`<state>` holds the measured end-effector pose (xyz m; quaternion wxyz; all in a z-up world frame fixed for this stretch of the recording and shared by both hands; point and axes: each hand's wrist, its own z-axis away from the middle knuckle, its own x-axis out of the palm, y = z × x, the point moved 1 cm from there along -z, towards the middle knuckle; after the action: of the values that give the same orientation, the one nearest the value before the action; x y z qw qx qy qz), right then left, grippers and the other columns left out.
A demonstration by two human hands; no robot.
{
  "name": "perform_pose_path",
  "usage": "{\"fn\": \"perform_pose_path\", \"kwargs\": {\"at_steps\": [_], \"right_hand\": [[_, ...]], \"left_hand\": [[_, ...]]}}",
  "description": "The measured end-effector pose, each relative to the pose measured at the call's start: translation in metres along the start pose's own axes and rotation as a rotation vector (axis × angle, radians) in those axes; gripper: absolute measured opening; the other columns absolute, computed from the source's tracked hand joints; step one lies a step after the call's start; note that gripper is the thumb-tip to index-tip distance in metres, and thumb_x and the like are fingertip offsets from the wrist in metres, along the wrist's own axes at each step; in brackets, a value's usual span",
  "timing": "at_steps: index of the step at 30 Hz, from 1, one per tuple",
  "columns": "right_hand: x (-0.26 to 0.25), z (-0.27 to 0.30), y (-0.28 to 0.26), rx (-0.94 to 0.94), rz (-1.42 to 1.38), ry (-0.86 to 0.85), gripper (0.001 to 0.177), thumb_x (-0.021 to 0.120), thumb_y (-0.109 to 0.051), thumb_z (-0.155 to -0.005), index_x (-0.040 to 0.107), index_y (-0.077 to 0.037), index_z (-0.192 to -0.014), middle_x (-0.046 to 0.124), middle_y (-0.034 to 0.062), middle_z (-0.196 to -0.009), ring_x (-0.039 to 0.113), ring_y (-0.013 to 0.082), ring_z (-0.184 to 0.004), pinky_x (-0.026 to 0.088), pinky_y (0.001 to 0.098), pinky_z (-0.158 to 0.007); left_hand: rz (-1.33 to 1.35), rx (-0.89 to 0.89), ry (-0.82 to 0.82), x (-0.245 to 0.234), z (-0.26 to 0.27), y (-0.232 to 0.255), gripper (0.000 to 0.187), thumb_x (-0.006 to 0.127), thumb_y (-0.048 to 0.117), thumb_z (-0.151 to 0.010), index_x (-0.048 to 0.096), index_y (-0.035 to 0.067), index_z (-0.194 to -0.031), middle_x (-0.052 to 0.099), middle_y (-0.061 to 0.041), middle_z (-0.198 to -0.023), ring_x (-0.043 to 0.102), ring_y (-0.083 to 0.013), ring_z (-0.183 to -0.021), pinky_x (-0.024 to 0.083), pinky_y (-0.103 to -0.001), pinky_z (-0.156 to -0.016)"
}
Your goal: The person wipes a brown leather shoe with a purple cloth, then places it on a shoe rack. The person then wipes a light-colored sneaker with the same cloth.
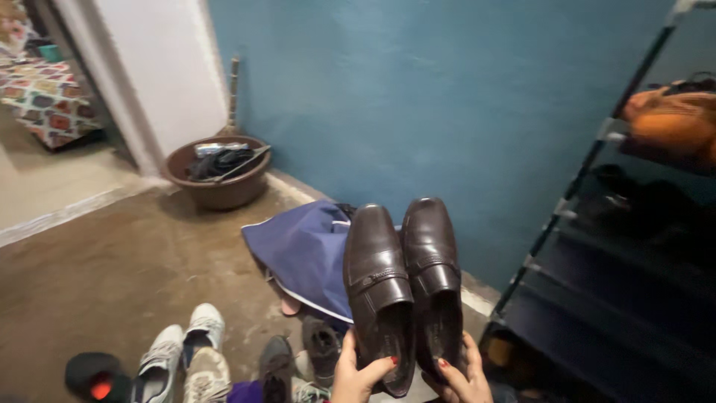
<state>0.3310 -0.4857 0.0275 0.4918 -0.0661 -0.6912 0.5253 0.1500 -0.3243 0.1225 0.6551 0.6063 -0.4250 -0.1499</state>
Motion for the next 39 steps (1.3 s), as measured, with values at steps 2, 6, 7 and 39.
{"fn": "perform_pose_path", "kwargs": {"at_steps": [2,6,7,39], "right_hand": [[-0.028,0.001,-0.014,0.061,0.001,0.085,0.084,0.06,0.002,-0.079,0.03,-0.027,-0.152,0.053,0.0211,-0.137,0.061,0.0433,-0.109,0.054,0.0644,-0.083],[-0.057,0.014,-0.045,-0.072,-0.035,0.133,0.083,0.062,-0.003,-0.078,0.03,-0.027,-0.152,0.052,0.0167,-0.141,0.06,0.0397,-0.119,0.055,0.0647,-0.087],[-0.062,0.025,-0.055,-0.09,-0.038,0.141,0.083,0.062,-0.006,-0.078,0.03,-0.027,-0.152,0.052,0.0161,-0.142,0.06,0.0394,-0.12,0.055,0.0645,-0.088],[-0.371,0.265,-0.295,-0.364,0.663,1.189,0.08,0.068,-0.03,-0.083,0.036,-0.011,-0.154,0.051,0.0175,-0.147,0.055,0.0332,-0.13,0.046,0.057,-0.102]], "left_hand": [[0.075,-0.016,-0.058,0.026,-0.002,0.0,0.088,0.082,0.001,-0.066,0.044,0.005,-0.146,0.068,-0.013,-0.121,0.067,-0.0222,-0.11,0.053,-0.037,-0.098],[0.102,-0.067,-0.152,0.075,-0.005,0.004,0.089,0.08,0.001,-0.067,0.042,0.006,-0.148,0.067,-0.012,-0.122,0.067,-0.0219,-0.111,0.053,-0.037,-0.098],[0.101,-0.077,-0.179,0.084,-0.004,0.005,0.089,0.08,0.001,-0.068,0.042,0.006,-0.148,0.067,-0.012,-0.123,0.067,-0.022,-0.111,0.054,-0.037,-0.098],[0.09,-0.371,-0.854,0.437,0.07,-0.081,0.085,0.085,0.006,-0.067,0.049,0.0,-0.144,0.073,-0.012,-0.121,0.072,-0.0207,-0.109,0.057,-0.036,-0.099]]}}
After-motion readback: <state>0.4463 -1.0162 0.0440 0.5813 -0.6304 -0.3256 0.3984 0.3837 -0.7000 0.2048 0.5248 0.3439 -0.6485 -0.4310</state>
